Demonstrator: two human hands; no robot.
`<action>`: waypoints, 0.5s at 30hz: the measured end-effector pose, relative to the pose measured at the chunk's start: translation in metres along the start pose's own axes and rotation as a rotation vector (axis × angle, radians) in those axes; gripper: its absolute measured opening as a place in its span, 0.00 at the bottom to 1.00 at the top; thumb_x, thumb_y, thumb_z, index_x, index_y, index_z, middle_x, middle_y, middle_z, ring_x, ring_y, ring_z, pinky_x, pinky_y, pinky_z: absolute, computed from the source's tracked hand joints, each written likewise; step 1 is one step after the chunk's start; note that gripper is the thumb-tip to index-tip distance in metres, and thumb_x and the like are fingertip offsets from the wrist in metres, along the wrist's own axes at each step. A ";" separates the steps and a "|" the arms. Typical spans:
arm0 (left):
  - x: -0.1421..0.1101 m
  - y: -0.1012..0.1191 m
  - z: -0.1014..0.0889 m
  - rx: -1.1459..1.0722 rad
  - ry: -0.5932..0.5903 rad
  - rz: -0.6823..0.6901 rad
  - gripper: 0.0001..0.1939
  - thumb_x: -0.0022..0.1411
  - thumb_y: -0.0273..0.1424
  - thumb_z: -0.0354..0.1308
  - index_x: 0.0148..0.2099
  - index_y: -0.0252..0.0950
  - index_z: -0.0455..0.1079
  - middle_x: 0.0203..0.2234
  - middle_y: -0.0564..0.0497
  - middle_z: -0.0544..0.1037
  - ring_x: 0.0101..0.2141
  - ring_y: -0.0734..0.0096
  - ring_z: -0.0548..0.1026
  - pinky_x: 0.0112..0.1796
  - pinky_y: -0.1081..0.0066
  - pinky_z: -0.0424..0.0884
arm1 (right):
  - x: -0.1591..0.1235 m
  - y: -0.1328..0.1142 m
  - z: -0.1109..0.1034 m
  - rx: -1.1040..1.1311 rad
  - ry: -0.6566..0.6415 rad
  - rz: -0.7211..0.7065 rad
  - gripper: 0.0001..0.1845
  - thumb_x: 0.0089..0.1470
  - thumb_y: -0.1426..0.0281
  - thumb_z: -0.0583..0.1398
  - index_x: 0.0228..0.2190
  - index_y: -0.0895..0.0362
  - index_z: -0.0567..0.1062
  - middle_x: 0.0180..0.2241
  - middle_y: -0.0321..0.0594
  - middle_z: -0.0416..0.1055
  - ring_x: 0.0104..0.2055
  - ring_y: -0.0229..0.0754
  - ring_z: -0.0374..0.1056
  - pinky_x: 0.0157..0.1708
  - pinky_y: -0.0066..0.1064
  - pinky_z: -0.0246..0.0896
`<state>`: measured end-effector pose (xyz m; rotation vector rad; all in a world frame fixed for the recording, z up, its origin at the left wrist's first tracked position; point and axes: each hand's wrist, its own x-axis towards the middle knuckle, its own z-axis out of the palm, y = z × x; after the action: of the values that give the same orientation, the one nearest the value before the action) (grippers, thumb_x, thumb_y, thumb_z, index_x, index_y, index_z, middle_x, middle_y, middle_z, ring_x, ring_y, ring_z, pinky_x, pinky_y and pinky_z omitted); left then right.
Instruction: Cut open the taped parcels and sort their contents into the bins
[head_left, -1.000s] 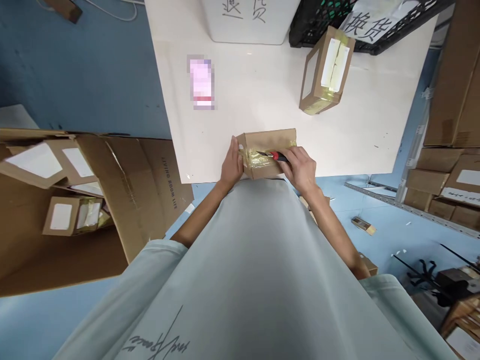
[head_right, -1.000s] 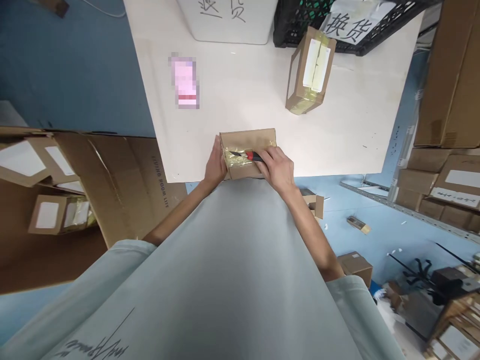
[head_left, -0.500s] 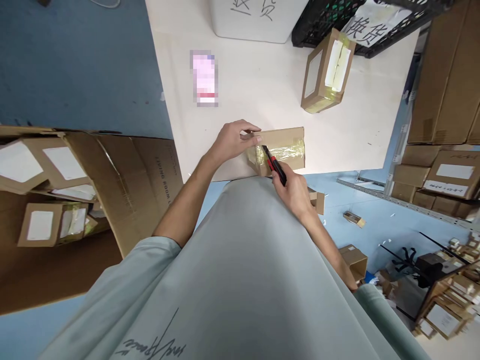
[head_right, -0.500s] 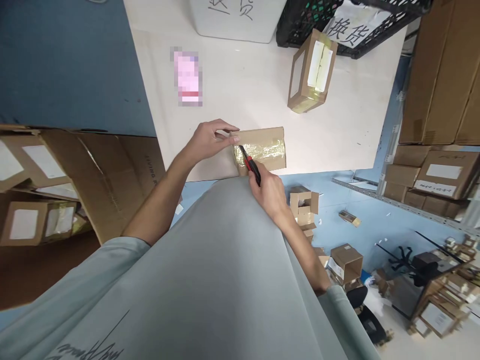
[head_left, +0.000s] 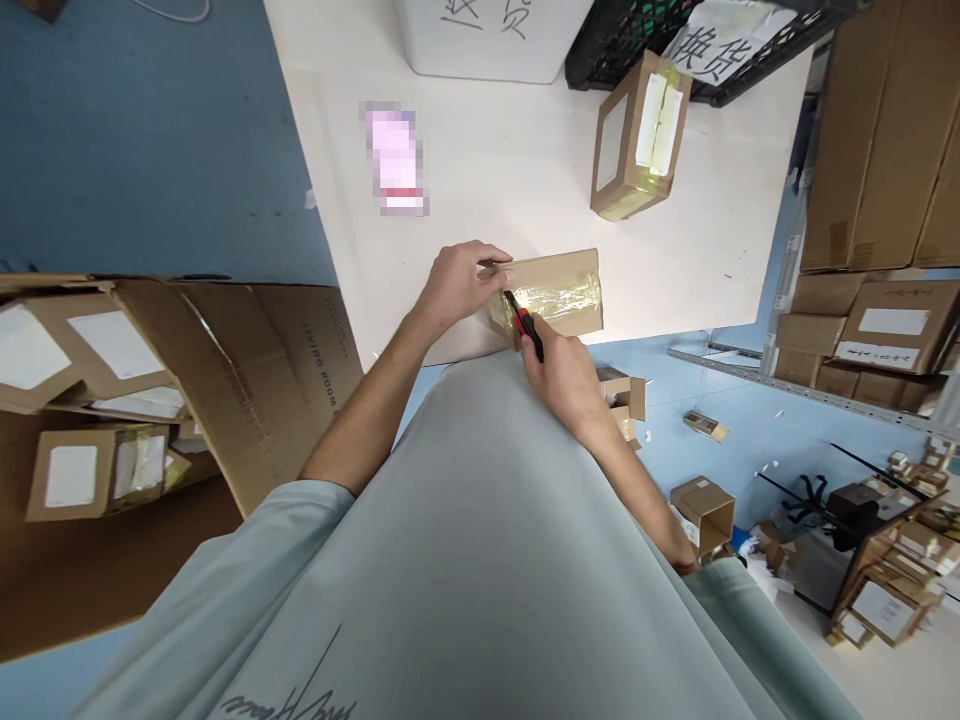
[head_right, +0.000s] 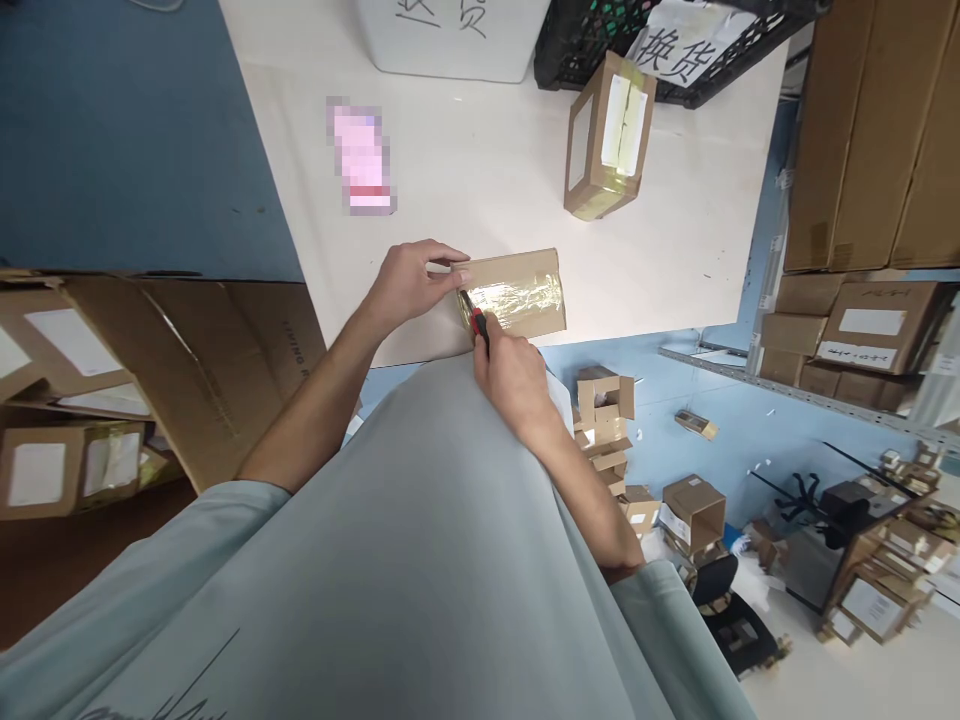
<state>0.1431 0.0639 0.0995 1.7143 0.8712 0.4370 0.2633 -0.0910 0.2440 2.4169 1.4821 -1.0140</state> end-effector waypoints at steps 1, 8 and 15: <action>-0.001 0.001 0.001 0.007 0.013 -0.001 0.14 0.68 0.38 0.68 0.53 0.41 0.87 0.50 0.47 0.89 0.51 0.50 0.86 0.58 0.50 0.84 | -0.003 -0.001 0.001 -0.021 -0.010 0.003 0.27 0.78 0.64 0.50 0.68 0.59 0.75 0.41 0.53 0.87 0.40 0.61 0.82 0.41 0.41 0.69; -0.005 0.005 0.010 0.022 0.075 -0.026 0.15 0.72 0.37 0.65 0.56 0.43 0.87 0.53 0.49 0.89 0.53 0.51 0.86 0.59 0.49 0.85 | -0.030 0.001 0.021 -0.102 -0.131 -0.057 0.25 0.75 0.64 0.54 0.67 0.50 0.77 0.38 0.49 0.87 0.38 0.59 0.81 0.38 0.43 0.71; -0.008 0.004 0.002 0.022 0.021 -0.031 0.18 0.75 0.40 0.64 0.61 0.41 0.83 0.57 0.46 0.86 0.56 0.53 0.84 0.59 0.52 0.85 | -0.042 0.037 -0.004 0.098 0.038 0.002 0.30 0.77 0.58 0.51 0.73 0.47 0.72 0.42 0.46 0.88 0.39 0.60 0.83 0.40 0.42 0.73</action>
<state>0.1406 0.0559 0.1036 1.7165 0.9191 0.4265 0.2839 -0.1395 0.2639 2.5171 1.4751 -1.0703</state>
